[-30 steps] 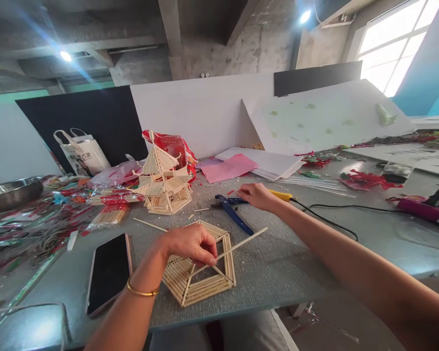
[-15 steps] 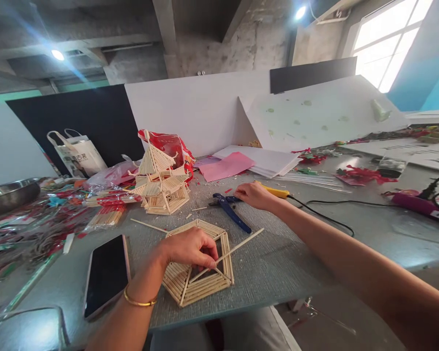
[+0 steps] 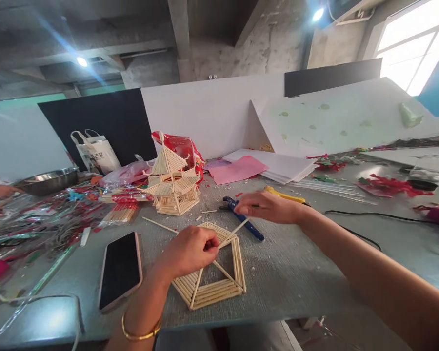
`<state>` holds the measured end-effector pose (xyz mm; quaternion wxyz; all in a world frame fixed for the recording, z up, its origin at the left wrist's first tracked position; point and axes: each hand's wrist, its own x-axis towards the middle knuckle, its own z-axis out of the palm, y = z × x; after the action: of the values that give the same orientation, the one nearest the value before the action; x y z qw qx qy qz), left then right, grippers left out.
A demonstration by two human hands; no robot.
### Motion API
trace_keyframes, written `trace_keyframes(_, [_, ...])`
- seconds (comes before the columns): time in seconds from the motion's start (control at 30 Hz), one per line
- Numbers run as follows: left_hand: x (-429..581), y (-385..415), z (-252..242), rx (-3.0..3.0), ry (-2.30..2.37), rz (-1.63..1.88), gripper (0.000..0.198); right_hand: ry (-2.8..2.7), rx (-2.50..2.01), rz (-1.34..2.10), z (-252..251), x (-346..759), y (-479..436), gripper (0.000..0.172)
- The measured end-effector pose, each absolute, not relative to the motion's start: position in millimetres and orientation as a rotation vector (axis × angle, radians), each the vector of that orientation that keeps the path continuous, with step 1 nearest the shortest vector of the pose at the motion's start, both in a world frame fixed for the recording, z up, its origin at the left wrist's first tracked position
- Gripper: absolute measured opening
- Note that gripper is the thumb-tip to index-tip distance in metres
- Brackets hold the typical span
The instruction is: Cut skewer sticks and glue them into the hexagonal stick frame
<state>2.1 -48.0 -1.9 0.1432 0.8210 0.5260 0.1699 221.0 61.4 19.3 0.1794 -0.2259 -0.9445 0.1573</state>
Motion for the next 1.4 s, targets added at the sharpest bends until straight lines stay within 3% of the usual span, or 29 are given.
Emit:
trace_keyframes(0.13, [-11.7,-69.2,-7.2,2.377,1.76,0.599,0.017,-2.923,-0.618,0.495,23.6,214.8,43.3,0.033])
trace_keyframes(0.23, [-48.6,-82.5,-18.2,2.249,2.34,0.8,0.031,-2.745,-0.737,0.422,15.5,217.0,61.0,0.033])
trace_keyframes(0.33, [-92.4,-87.9,-33.1,1.688,2.969,0.474,0.047,-2.54,-0.911,0.405,5.7,220.5,85.2,0.038])
trace_keyframes(0.47, [-121.4,-79.1,-48.9,1.48,2.979,0.333,0.058,-2.487,-0.981,0.416,-7.2,217.8,97.2,0.043])
trace_keyframes(0.77, [-118.3,-66.7,-52.3,1.303,2.994,0.448,0.05,-2.566,-0.951,0.398,-22.4,209.2,91.5,0.043])
trace_keyframes(1.03, [-117.0,-69.0,-54.6,1.308,2.97,0.503,0.057,-2.609,-0.89,0.385,-28.9,209.7,94.3,0.037])
trace_keyframes(1.2, [-119.6,-102.7,-54.4,1.503,2.936,0.662,0.065,-2.58,-0.913,0.357,-26.8,211.4,96.1,0.038])
trace_keyframes(1.4, [-128.0,-152.1,-71.9,1.221,2.877,0.858,0.082,-2.544,-0.892,0.315,-29.4,213.4,100.9,0.038])
